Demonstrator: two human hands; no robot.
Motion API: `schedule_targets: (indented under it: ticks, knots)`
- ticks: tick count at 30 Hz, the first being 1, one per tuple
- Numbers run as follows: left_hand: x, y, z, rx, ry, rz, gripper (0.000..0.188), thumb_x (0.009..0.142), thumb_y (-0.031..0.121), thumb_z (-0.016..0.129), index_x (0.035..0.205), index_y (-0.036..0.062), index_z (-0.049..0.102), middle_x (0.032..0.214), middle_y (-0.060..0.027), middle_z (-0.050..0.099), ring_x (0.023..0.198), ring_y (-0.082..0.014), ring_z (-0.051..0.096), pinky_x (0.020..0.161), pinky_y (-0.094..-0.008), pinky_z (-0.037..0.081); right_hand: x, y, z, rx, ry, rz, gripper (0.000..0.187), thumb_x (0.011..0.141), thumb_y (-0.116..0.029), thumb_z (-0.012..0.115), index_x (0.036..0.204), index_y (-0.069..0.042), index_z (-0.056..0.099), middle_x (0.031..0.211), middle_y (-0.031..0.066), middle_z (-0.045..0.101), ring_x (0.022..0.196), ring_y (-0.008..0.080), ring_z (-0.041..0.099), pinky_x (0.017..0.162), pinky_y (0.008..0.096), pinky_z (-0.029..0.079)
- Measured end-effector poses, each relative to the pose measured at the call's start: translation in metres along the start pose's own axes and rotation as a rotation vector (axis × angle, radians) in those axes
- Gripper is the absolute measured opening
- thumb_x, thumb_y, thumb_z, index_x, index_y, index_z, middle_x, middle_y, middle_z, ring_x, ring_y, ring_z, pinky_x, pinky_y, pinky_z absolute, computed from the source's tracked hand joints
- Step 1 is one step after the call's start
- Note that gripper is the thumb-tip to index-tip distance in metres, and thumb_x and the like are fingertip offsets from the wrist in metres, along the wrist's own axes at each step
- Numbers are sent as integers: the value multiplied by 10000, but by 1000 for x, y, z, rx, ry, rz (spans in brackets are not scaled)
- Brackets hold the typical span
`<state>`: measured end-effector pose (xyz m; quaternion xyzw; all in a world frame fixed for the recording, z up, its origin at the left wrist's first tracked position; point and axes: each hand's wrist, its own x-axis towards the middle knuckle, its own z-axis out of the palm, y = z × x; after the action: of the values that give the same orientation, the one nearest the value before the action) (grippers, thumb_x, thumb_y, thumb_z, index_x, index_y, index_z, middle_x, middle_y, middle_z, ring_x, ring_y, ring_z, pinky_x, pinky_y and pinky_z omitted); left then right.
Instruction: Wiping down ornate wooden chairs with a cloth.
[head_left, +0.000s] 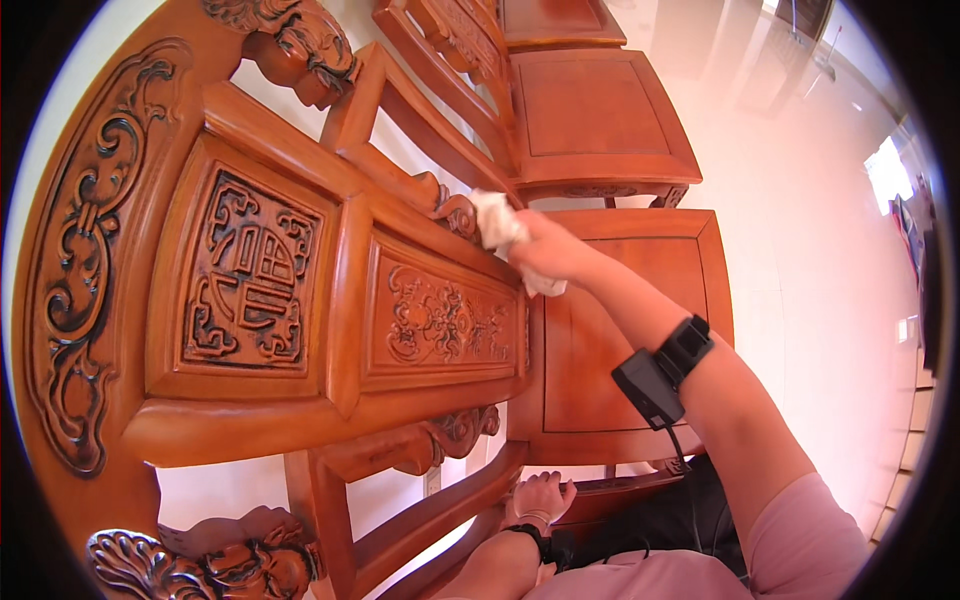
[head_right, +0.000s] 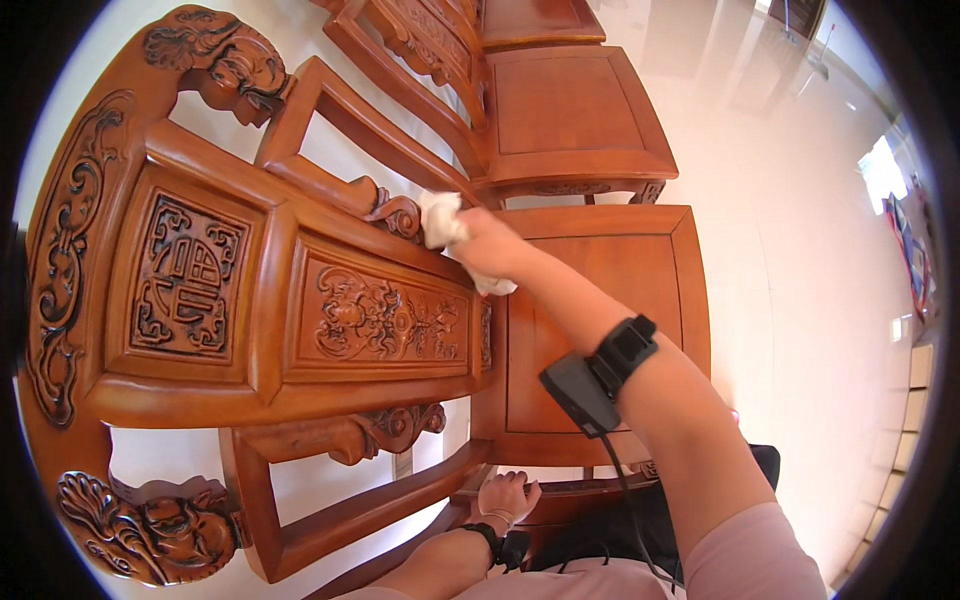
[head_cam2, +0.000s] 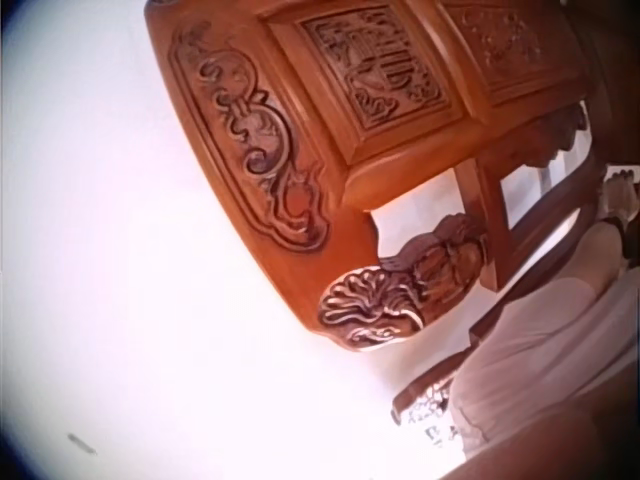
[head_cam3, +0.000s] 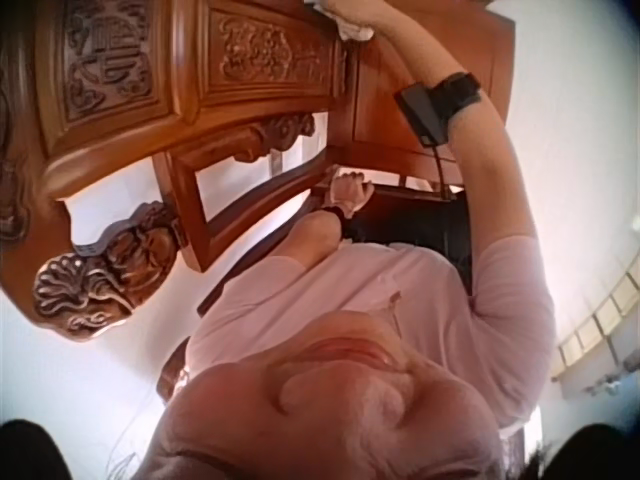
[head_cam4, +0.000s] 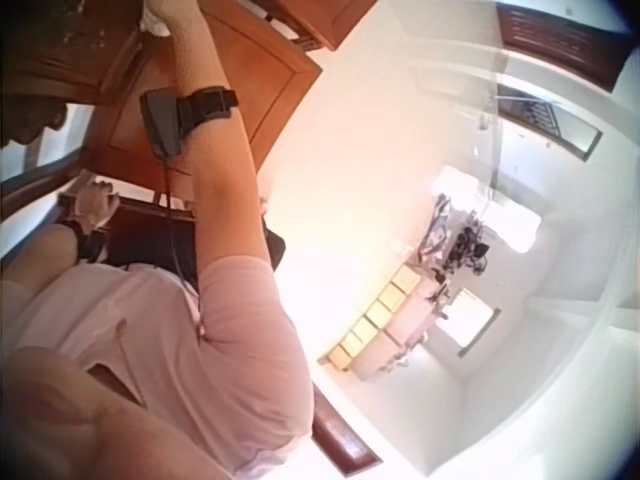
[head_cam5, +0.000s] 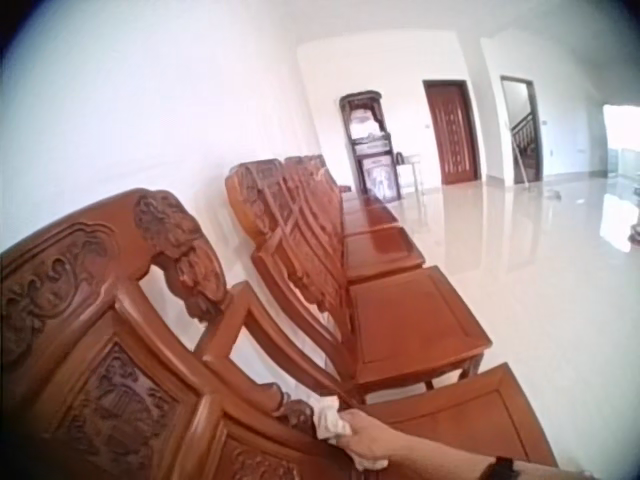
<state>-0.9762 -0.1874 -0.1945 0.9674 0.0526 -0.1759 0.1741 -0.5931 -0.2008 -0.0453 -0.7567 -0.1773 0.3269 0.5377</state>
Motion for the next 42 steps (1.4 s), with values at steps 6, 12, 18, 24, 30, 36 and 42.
schedule_targets:
  ticks: [6,12,18,24,30,36,42]
  knots:
    - [0,-3,3,6,9,-4,314,778,405,528,724,116,642,724,-80,648,717,-262,632,647,-415,494,-18,11,8,-305,142,-331,447,763,-112,551,1208,-137,522,1110,173,572,1042,370,540,887,395,445]
    - [-2,-3,6,-8,18,5,324,782,411,522,724,119,647,725,-78,648,718,-258,632,638,-415,493,-25,-75,-9,-212,323,-450,507,742,-78,528,1243,-153,514,1227,191,497,1160,352,469,949,393,404]
    - [-1,0,3,-19,42,26,324,802,378,520,708,99,655,708,-110,648,673,-287,628,631,-402,502,7,-114,2,-518,82,-511,403,771,-59,497,1170,-96,539,1229,178,507,1152,339,472,961,392,399]
    - [-1,-3,6,-9,10,-3,337,792,419,513,734,118,655,736,-84,653,719,-260,634,644,-412,499,-15,-93,9,-459,256,-546,420,771,-60,501,1181,-147,534,1196,116,554,1102,332,511,928,405,427]
    - [1,1,4,-9,7,18,338,802,406,510,733,110,658,737,-96,655,716,-273,632,657,-409,500,-14,-98,1,-203,447,-447,504,752,-69,513,1250,-136,475,1113,173,588,999,363,571,870,420,453]
    - [-2,-4,6,-3,-4,10,344,802,418,507,759,111,655,754,-93,655,749,-267,631,659,-418,494,-15,-132,7,-327,69,-496,609,736,-15,511,1327,-63,371,1153,220,546,1129,366,480,931,357,402]
    - [-2,-5,4,1,-12,15,362,814,425,497,774,103,657,763,-103,659,737,-279,635,652,-414,499,-28,-109,24,-516,471,-745,568,712,-26,521,1272,-68,433,1034,210,593,944,382,560,825,393,460]
